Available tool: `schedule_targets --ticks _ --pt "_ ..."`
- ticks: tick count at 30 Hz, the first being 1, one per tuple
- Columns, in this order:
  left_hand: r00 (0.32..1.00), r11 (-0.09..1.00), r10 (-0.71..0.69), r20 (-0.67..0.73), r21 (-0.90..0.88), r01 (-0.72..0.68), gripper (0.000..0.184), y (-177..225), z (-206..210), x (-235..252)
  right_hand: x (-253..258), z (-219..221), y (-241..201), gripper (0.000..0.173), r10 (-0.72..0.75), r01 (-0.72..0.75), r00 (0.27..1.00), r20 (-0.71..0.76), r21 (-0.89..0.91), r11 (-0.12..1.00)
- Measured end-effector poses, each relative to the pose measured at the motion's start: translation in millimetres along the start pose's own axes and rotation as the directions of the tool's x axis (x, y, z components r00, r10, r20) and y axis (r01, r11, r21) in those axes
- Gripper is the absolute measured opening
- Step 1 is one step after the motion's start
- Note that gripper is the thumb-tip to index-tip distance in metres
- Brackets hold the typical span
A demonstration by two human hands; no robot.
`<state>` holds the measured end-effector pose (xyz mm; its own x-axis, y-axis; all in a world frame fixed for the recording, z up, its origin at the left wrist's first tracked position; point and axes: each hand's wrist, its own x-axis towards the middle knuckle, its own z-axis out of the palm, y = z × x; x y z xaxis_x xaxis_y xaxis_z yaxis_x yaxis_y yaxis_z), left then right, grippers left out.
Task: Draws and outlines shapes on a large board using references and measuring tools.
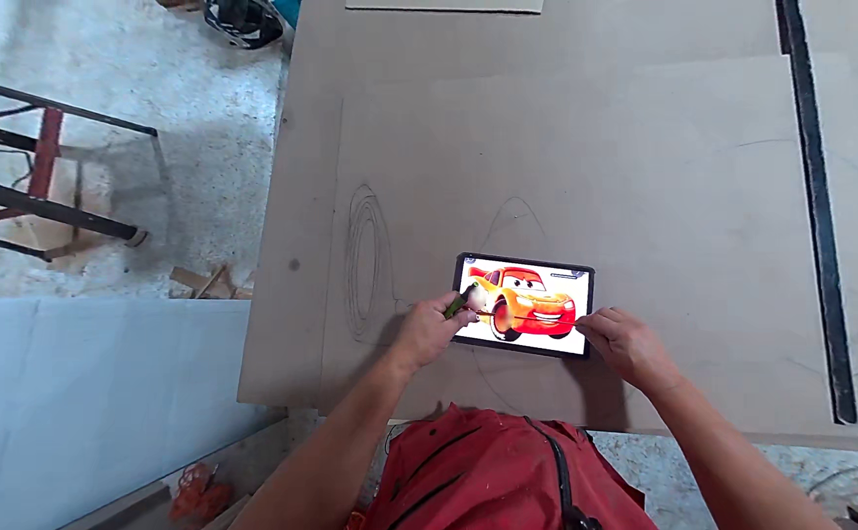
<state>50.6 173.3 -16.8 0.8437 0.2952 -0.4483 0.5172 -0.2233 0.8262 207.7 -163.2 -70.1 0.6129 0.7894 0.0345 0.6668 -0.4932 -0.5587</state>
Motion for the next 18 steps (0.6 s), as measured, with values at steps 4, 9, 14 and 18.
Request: schedule_targets --ticks 4,9,14,18 --pt "0.984 0.999 -0.051 -0.173 -0.026 0.047 0.012 -12.3 -7.3 20.8 -1.0 -7.1 17.7 0.019 0.138 -0.138 0.99 -0.024 0.001 0.99" --pt "0.98 0.992 -0.111 -0.165 -0.084 0.098 0.014 -23.1 -4.5 44.8 3.2 -7.7 26.2 0.018 0.167 -0.166 0.986 0.006 -0.024 0.986" --pt "0.981 0.984 -0.126 -0.147 -0.145 0.105 0.018 -27.9 1.6 45.4 0.2 -7.6 31.9 0.021 0.141 -0.14 0.99 0.019 -0.05 0.989" --pt "0.956 0.957 -0.185 -0.229 -0.265 0.122 0.018 -36.2 3.0 41.0 -1.7 -4.5 33.7 0.026 0.101 -0.103 0.994 -0.027 -0.066 0.993"
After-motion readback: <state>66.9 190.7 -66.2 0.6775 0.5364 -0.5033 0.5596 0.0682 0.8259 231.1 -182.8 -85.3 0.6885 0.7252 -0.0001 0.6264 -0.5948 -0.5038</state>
